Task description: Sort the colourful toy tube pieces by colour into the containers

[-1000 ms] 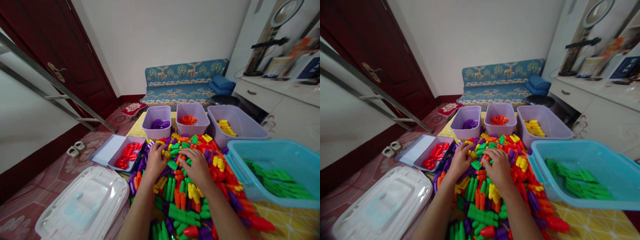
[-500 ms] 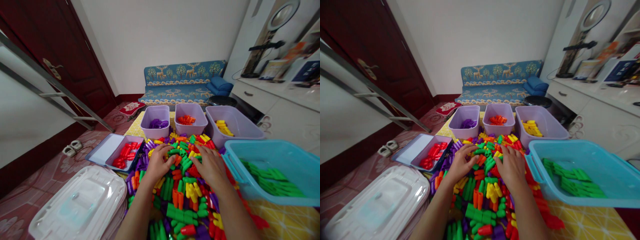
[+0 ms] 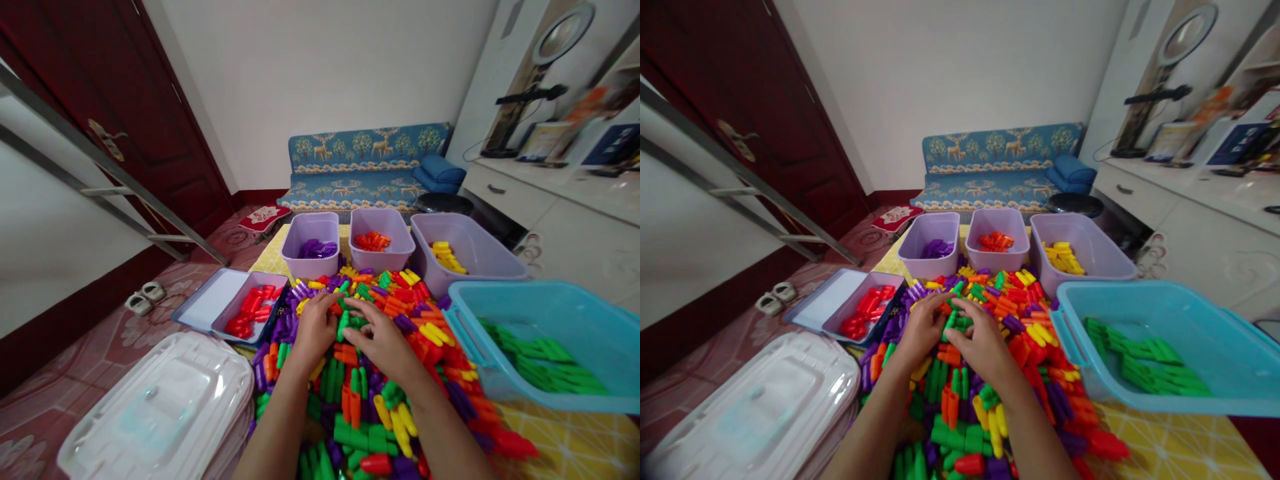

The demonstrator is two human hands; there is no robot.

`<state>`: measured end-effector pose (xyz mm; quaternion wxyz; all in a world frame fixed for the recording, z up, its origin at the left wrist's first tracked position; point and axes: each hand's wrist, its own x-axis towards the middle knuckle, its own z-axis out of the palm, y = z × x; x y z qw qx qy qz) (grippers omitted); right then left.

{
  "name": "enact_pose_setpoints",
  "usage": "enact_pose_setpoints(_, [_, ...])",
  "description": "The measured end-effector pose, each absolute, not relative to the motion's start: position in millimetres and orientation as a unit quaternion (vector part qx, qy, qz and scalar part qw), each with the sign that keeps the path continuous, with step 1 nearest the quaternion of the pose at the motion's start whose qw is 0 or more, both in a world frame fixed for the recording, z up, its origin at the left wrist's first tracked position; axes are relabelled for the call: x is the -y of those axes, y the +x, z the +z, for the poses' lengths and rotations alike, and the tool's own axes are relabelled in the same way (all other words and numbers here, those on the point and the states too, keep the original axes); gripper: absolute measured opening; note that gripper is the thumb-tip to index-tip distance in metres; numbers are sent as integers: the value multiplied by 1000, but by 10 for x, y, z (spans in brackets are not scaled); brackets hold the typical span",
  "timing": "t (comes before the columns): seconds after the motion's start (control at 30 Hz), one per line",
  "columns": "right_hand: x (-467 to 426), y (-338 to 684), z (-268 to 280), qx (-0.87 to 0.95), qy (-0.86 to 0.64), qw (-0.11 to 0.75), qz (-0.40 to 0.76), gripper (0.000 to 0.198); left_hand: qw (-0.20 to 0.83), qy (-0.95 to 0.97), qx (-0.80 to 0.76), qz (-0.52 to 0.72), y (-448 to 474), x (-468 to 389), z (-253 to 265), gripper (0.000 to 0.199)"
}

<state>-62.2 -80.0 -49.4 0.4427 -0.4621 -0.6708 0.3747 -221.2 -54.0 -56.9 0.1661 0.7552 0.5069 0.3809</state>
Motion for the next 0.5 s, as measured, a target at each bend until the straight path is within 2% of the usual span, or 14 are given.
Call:
enact_pose_setpoints(0.07, [764,-564,-489,643,-470,464,387,37,167,740,-516,397,-2224,532,-580,50])
enact_pose_setpoints(0.13, [727,-507,-507,639,-509,477,324,32,185,718,-521,422,-2220,543,-570,42])
enact_pose_setpoints(0.27, [690,-462,-587,681,-544,437,222,42,271,678,-511,454,-2190,595,-501,35])
enact_pose_setpoints(0.37, [697,-478,-627,715,-540,391,209,49,316,668,-493,459,-2196,633,-442,40])
enact_pose_setpoints(0.5, [725,-478,-614,724,-543,363,223,54,313,694,-464,453,-2273,666,-381,57])
